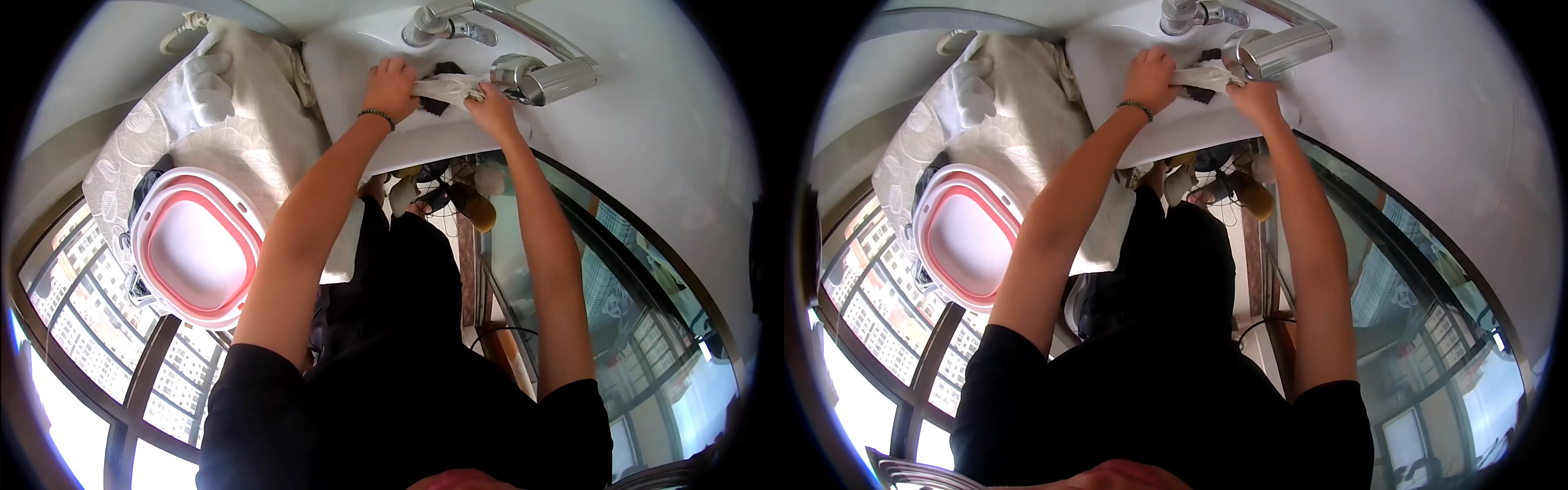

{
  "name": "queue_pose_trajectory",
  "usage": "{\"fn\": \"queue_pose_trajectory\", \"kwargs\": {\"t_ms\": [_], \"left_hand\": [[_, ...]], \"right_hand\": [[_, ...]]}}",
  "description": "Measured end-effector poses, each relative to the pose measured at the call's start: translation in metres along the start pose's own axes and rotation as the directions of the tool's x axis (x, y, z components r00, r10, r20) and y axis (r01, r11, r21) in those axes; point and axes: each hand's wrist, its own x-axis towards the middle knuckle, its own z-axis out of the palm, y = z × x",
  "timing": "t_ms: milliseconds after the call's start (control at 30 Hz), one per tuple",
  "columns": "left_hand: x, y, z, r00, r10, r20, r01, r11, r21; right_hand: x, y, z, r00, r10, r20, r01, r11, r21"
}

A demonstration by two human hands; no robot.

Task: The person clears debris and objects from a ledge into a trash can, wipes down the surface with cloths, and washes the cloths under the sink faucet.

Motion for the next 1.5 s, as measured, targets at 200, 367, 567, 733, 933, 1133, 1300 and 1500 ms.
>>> {"fn": "queue_pose_trajectory", "kwargs": {"t_ms": [200,367,567,733,933,1133,1300,1500], "left_hand": [[0.018,0.029,-0.009,0.847,-0.368,0.384,0.511,0.36,-0.781],[0.036,0.039,0.004,0.734,-0.141,0.664,0.468,-0.604,-0.645],[0.041,0.057,0.012,0.792,0.153,0.591,0.43,-0.826,-0.363],[0.047,0.032,0.09,0.956,-0.158,0.246,0.215,-0.191,-0.958],[0.047,0.067,0.027,0.703,-0.517,0.489,0.509,-0.114,-0.853],[0.029,0.057,-0.016,0.838,-0.301,0.456,0.539,0.321,-0.779],[0.027,0.026,-0.013,0.856,-0.446,0.261,0.439,0.362,-0.822],[0.033,0.03,0.0,0.602,-0.314,0.734,0.363,-0.71,-0.603]], "right_hand": [[-0.013,-0.053,-0.022,0.969,0.238,0.059,-0.177,0.512,0.841],[-0.031,-0.056,-0.006,0.989,-0.074,-0.124,0.14,0.706,0.694],[-0.037,-0.098,0.008,0.791,-0.378,-0.482,0.471,0.878,0.083],[-0.006,-0.095,0.03,0.93,-0.058,-0.362,0.19,0.921,0.34],[0.005,-0.102,0.023,0.92,0.384,-0.078,-0.133,0.494,0.859],[0.032,-0.02,0.029,0.916,0.042,0.398,-0.4,0.075,0.913],[0.014,-0.01,-0.005,0.803,0.096,0.589,-0.576,0.381,0.723],[-0.032,-0.087,-0.022,0.947,0.3,0.114,-0.277,0.587,0.76]]}}
